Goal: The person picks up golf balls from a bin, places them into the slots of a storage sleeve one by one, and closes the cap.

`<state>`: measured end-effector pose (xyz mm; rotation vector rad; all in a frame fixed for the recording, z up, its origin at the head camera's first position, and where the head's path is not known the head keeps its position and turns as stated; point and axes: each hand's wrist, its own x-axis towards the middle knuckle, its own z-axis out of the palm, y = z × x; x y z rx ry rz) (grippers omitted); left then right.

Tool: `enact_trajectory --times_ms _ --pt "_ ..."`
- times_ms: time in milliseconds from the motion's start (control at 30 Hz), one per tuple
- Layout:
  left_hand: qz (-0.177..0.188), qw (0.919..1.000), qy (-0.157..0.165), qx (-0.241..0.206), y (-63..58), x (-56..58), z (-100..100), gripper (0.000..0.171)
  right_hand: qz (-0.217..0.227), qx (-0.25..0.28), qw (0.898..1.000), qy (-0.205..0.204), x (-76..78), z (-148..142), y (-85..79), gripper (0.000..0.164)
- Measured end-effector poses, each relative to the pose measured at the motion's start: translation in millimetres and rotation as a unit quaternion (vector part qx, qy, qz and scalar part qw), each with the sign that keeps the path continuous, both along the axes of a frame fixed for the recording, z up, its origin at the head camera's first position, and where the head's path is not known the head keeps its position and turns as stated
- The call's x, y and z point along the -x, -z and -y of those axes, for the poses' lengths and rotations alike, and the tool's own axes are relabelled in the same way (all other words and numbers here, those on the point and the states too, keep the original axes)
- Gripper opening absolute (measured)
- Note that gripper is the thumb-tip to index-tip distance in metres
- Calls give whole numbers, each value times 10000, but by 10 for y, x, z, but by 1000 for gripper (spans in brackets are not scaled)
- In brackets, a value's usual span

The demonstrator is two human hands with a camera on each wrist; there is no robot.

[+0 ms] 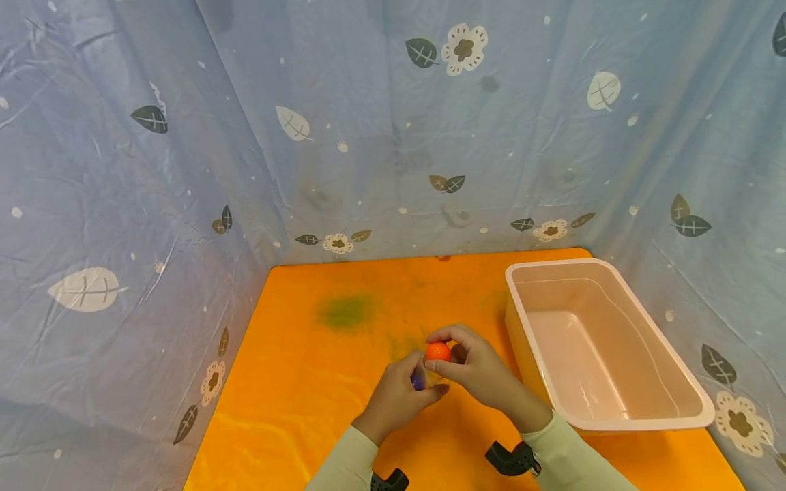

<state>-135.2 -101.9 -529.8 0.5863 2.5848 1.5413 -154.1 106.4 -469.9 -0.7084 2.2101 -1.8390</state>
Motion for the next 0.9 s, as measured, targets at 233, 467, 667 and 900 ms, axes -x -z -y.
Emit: enact_trajectory --times_ms 233,467,667,900 --pt "-179 9998 -9 42 14 -3 7 28 19 -364 9992 -170 -33 -21 67 28" --pt "-115 9998 100 -119 55 15 -6 24 141 -492 9985 -183 -45 -48 67 30" --pt "-80 9998 108 -167 66 6 5 24 151 -464 9986 -208 -50 -38 88 29" --pt "-36 9998 52 -189 52 -8 30 28 166 -542 9982 -172 -42 -16 100 30"
